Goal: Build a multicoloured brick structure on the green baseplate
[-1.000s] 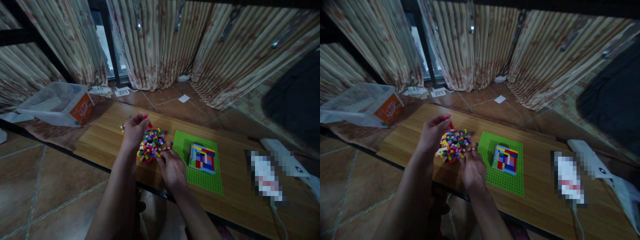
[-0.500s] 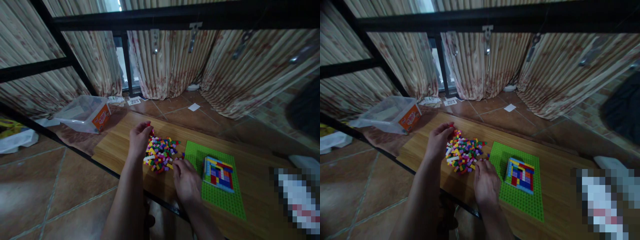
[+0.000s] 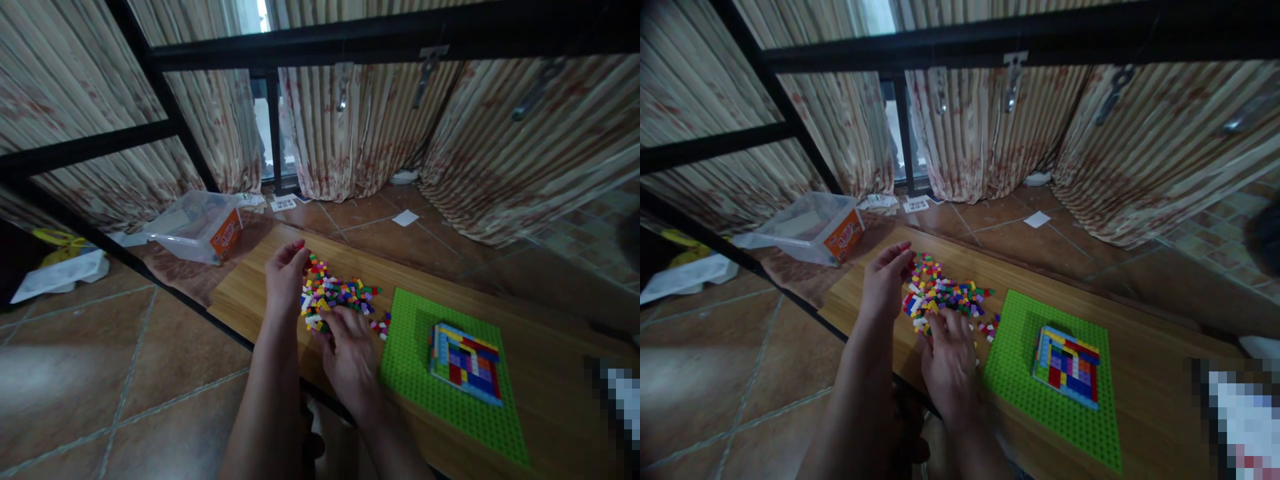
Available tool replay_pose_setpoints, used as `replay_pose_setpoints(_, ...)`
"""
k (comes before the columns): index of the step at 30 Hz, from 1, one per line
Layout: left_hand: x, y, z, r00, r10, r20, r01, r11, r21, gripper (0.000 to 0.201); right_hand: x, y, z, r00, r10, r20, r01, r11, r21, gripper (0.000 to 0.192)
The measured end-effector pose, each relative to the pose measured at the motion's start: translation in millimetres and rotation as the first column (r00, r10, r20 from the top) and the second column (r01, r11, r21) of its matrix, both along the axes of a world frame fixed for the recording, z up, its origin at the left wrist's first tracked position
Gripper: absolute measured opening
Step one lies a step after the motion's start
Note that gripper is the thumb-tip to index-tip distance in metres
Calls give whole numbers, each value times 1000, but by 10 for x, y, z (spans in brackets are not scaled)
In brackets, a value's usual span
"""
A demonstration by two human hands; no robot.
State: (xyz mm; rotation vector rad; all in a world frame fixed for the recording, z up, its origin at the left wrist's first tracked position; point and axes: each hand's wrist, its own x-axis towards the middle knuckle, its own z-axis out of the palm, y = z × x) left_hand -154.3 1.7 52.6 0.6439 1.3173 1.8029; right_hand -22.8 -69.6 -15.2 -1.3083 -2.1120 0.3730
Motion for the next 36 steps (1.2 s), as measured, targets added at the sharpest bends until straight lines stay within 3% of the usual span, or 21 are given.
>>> replay_pose_setpoints(7, -141, -39, 46, 991, 79, 104, -81, 996, 21, 31, -261, 49, -25, 998, -27, 62, 27, 1000, -1, 33)
replay_pose_setpoints(15, -196, -51, 63, 980, 49, 194, -54, 998, 22, 32, -460, 294, 52, 983, -100, 155, 108, 993, -43, 46)
replay_pose_setpoints(22, -222, -61, 106, 980, 48, 192, -51, 999, 10, 28, -457, 330, 130, 988, -92, 123, 101, 992, -69, 27)
replay_pose_setpoints(27, -170, -53, 138, 987, -19, 160, 22, 1000, -13, 31, -150, 217, 320, 978, -125, -165, 97, 981, -170, 28)
replay_pose_setpoints(32, 40, -10, 124, 984, -118, 137, 123, 992, -27, 30, 452, 73, 408, 786, -289, -546, 121, 939, -322, 31)
replay_pose_setpoints(36, 350, 23, 58, 977, -195, 84, 199, 979, -38, 26, 986, 29, 354, 701, -372, -608, 211, 923, -322, 31)
